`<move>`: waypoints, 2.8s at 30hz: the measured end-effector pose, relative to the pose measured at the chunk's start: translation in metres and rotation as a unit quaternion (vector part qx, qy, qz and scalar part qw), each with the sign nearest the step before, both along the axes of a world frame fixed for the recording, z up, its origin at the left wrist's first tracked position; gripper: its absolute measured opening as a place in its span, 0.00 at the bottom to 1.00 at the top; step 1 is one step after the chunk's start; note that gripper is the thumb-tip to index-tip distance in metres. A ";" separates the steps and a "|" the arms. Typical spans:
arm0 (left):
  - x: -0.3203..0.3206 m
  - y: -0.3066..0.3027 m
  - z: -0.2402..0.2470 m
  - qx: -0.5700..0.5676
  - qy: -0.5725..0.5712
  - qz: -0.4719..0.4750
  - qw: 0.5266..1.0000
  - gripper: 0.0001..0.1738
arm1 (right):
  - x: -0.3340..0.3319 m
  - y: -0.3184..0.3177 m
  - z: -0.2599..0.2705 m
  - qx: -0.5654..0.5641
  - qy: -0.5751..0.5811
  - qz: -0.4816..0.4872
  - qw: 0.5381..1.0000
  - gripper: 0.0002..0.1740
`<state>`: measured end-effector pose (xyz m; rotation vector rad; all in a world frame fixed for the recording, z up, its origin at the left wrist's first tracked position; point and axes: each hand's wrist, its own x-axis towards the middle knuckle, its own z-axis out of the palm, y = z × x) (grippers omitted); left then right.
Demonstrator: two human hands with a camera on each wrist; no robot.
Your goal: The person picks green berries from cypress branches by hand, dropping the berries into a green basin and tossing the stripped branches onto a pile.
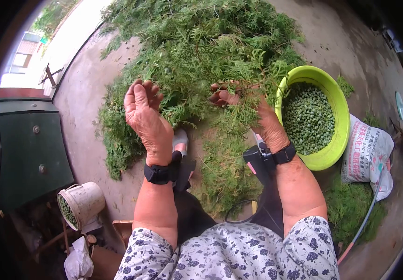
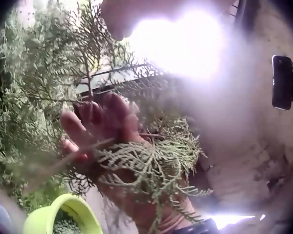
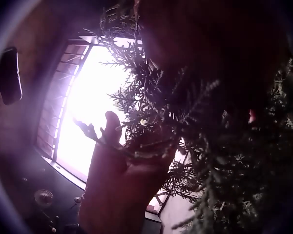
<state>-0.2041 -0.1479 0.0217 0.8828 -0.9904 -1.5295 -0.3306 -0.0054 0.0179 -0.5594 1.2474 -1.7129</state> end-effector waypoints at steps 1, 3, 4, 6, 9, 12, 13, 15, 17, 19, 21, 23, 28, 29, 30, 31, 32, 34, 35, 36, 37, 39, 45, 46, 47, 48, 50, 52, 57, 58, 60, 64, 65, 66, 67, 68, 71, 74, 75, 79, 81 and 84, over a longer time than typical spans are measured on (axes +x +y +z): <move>0.001 -0.001 -0.006 0.037 -0.005 -0.010 0.999 0.15 | -0.002 -0.002 0.001 0.016 0.033 -0.005 0.999 0.21; 0.003 -0.002 -0.014 0.111 -0.016 -0.028 0.993 0.17 | -0.002 -0.004 -0.011 0.006 0.041 -0.047 0.998 0.19; 0.004 -0.002 -0.013 0.135 -0.002 -0.066 0.989 0.19 | 0.000 -0.004 -0.013 -0.012 0.034 -0.053 0.998 0.18; 0.002 0.001 -0.009 0.181 0.024 -0.141 0.973 0.23 | 0.003 -0.004 -0.008 -0.009 0.049 -0.040 0.998 0.21; 0.000 0.006 -0.001 0.160 0.046 -0.194 0.967 0.32 | 0.006 -0.006 0.001 0.034 0.085 -0.009 0.996 0.26; 0.000 0.006 -0.006 0.164 0.055 -0.195 0.965 0.38 | 0.012 -0.007 0.004 0.040 0.060 -0.021 0.997 0.19; -0.001 0.006 -0.009 0.166 0.048 -0.177 0.969 0.39 | 0.011 -0.005 0.002 0.033 -0.001 -0.022 0.999 0.19; 0.000 0.002 -0.011 0.204 0.081 -0.168 0.961 0.40 | 0.011 -0.006 0.002 0.016 -0.023 -0.024 0.999 0.19; -0.002 0.002 -0.005 0.264 0.092 -0.158 0.947 0.36 | 0.010 -0.007 -0.007 0.001 -0.052 -0.026 0.998 0.20; -0.003 0.000 -0.007 0.301 0.110 -0.169 0.932 0.31 | 0.014 -0.006 -0.004 0.000 -0.055 -0.010 0.998 0.20; -0.002 -0.005 -0.019 0.316 0.133 -0.199 0.918 0.24 | 0.019 -0.004 0.001 0.017 -0.055 0.007 0.998 0.20; 0.001 -0.006 -0.018 0.318 0.159 -0.210 0.911 0.15 | 0.021 -0.003 0.008 0.050 -0.049 0.026 0.997 0.20; 0.003 -0.010 -0.014 0.314 0.178 -0.201 0.911 0.07 | 0.027 -0.005 0.012 0.083 -0.084 0.064 0.991 0.22; 0.001 -0.008 -0.012 0.300 0.181 -0.194 0.916 0.07 | 0.027 -0.006 0.010 0.082 -0.073 0.067 0.992 0.22; -0.001 -0.006 -0.010 0.287 0.183 -0.188 0.921 0.07 | 0.027 -0.005 0.008 0.081 -0.063 0.069 0.992 0.22; -0.001 -0.005 -0.008 0.269 0.185 -0.196 0.925 0.07 | 0.028 -0.004 0.006 0.052 -0.104 0.049 0.992 0.20; -0.001 -0.005 -0.007 0.251 0.186 -0.205 0.928 0.07 | 0.029 -0.003 0.002 0.023 -0.146 0.027 0.989 0.18; 0.001 -0.003 -0.006 0.246 0.188 -0.215 0.926 0.07 | 0.033 0.002 -0.008 0.010 -0.189 0.004 0.982 0.16; 0.002 -0.004 -0.005 0.256 0.192 -0.214 0.923 0.07 | 0.029 0.001 -0.014 0.026 -0.189 0.006 0.982 0.16; 0.002 -0.006 -0.004 0.264 0.198 -0.212 0.920 0.07 | 0.026 -0.002 -0.015 0.041 -0.188 0.010 0.981 0.16; 0.004 -0.009 -0.004 0.266 0.200 -0.213 0.918 0.08 | 0.027 -0.004 -0.005 0.001 -0.205 0.007 0.979 0.18; 0.008 -0.010 -0.004 0.264 0.219 -0.221 0.913 0.08 | 0.027 -0.005 -0.010 -0.014 -0.215 -0.011 0.977 0.18; 0.005 -0.011 0.003 0.236 0.171 -0.184 0.939 0.09 | 0.027 -0.007 -0.017 -0.018 -0.072 0.021 0.997 0.22; 0.006 -0.013 0.001 0.225 0.175 -0.197 0.938 0.07 | 0.025 -0.009 -0.015 0.006 -0.081 0.015 0.997 0.21; 0.009 -0.013 -0.002 0.218 0.178 -0.210 0.937 0.06 | 0.025 -0.009 -0.013 0.033 -0.092 0.009 0.995 0.21; 0.009 -0.015 -0.004 0.220 0.177 -0.204 0.937 0.06 | 0.024 -0.009 -0.011 0.057 -0.099 0.003 0.993 0.21; 0.010 -0.020 -0.006 0.221 0.180 -0.194 0.939 0.05 | 0.027 -0.007 -0.014 0.034 -0.090 0.004 0.995 0.19; 0.012 -0.025 -0.008 0.232 0.177 -0.175 0.940 0.06 | 0.020 -0.011 -0.022 0.009 -0.060 0.034 0.998 0.20; 0.017 -0.029 -0.002 0.237 0.192 -0.156 0.940 0.09 | 0.019 -0.016 -0.034 -0.001 -0.135 -0.005 0.991 0.17; 0.017 -0.031 -0.003 0.232 0.184 -0.150 0.943 0.09 | 0.020 -0.016 -0.029 -0.019 -0.164 0.006 0.986 0.17; 0.017 -0.029 0.001 0.224 0.192 -0.140 0.945 0.09 | 0.021 -0.016 -0.025 -0.042 -0.194 -0.011 0.980 0.17; 0.021 -0.028 0.003 0.212 0.191 -0.135 0.949 0.09 | 0.027 -0.017 0.000 -0.024 -0.221 -0.069 0.972 0.18; 0.020 -0.029 0.003 0.211 0.187 -0.132 0.950 0.09 | 0.030 -0.020 0.010 0.032 -0.199 -0.103 0.974 0.18; 0.020 -0.029 0.002 0.200 0.186 -0.140 0.952 0.08 | 0.027 -0.022 0.004 0.051 -0.166 -0.090 0.981 0.19; 0.021 -0.029 0.001 0.189 0.185 -0.148 0.953 0.08 | 0.021 -0.026 -0.010 0.070 -0.134 -0.078 0.985 0.19; 0.022 -0.029 0.001 0.179 0.184 -0.156 0.954 0.08 | 0.017 -0.029 -0.022 0.090 -0.103 -0.066 0.988 0.19; 0.024 -0.029 0.001 0.152 0.173 -0.167 0.959 0.07 | 0.006 -0.026 -0.040 0.077 -0.151 -0.019 0.985 0.21; 0.025 -0.028 0.004 0.148 0.174 -0.167 0.959 0.07 | 0.005 -0.029 -0.039 0.185 0.042 -0.074 0.979 0.14; 0.025 -0.027 0.006 0.148 0.175 -0.166 0.959 0.08 | 0.003 -0.029 -0.041 0.157 -0.002 -0.083 0.984 0.13; 0.025 -0.023 0.009 0.134 0.155 -0.174 0.963 0.09 | -0.010 -0.027 -0.045 0.111 -0.062 -0.131 0.983 0.12; 0.026 -0.023 0.008 0.127 0.139 -0.182 0.965 0.09 | -0.016 -0.027 -0.042 0.116 -0.034 -0.158 0.980 0.12; 0.023 -0.019 0.005 0.117 0.097 -0.187 0.971 0.09 | -0.015 -0.029 -0.030 0.079 -0.039 -0.179 0.980 0.10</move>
